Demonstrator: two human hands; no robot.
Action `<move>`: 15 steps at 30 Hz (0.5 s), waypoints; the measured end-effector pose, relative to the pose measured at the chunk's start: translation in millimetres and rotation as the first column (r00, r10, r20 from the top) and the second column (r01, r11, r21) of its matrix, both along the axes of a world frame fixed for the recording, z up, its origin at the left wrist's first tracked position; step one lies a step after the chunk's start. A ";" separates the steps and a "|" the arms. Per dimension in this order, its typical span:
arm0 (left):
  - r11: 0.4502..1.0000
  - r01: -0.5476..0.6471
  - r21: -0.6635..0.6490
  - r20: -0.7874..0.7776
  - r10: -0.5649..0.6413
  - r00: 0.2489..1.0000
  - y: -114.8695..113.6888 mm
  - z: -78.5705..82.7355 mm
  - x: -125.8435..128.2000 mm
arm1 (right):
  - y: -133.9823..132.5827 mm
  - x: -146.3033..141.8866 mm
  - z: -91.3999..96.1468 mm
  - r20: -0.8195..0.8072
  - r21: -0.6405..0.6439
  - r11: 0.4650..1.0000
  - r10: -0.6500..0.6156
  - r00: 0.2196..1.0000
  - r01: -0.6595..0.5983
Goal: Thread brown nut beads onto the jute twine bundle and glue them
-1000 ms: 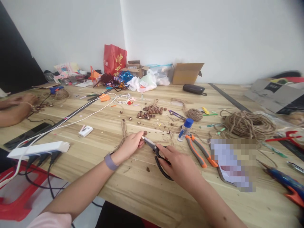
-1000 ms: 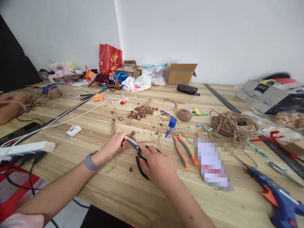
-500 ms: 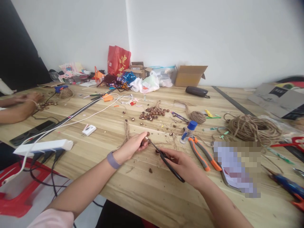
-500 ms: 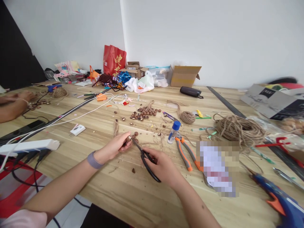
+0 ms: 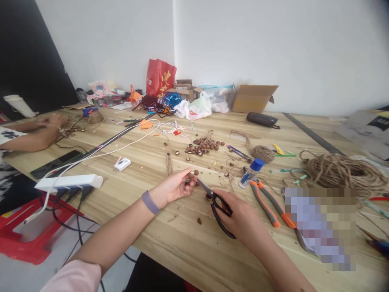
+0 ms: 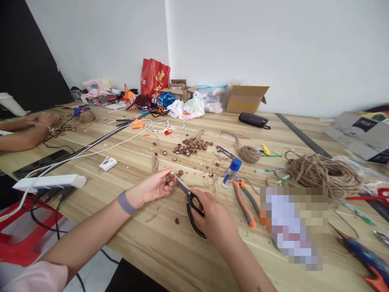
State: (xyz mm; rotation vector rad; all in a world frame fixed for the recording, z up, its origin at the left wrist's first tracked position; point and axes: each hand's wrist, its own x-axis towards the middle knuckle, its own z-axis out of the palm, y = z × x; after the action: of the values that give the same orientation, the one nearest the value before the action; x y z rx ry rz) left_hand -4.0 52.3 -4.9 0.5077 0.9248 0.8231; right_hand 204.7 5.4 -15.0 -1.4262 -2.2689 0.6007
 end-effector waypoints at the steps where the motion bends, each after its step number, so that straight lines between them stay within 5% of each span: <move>1: 1.000 -0.020 -0.002 0.011 0.020 1.000 0.5 -0.2 -0.3 | 0.0 0.1 -0.1 0.012 0.011 1.000 -0.009 1.000 0.009; 9: 0.995 -0.082 0.064 0.166 0.070 0.984 4.4 -2.9 -3.7 | -1.4 0.4 -2.2 0.090 0.109 0.994 -0.031 0.995 0.021; 15: 0.996 -0.077 0.042 0.127 0.071 0.989 0.0 0.9 -0.7 | -4.2 -2.5 0.0 0.095 0.162 0.985 -0.066 0.993 0.050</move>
State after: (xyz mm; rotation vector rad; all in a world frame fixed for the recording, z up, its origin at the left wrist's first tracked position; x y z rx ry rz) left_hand -4.7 52.3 -4.0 0.4593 0.8139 0.9359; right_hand 202.3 1.2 -15.0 -1.4670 -2.2853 0.3275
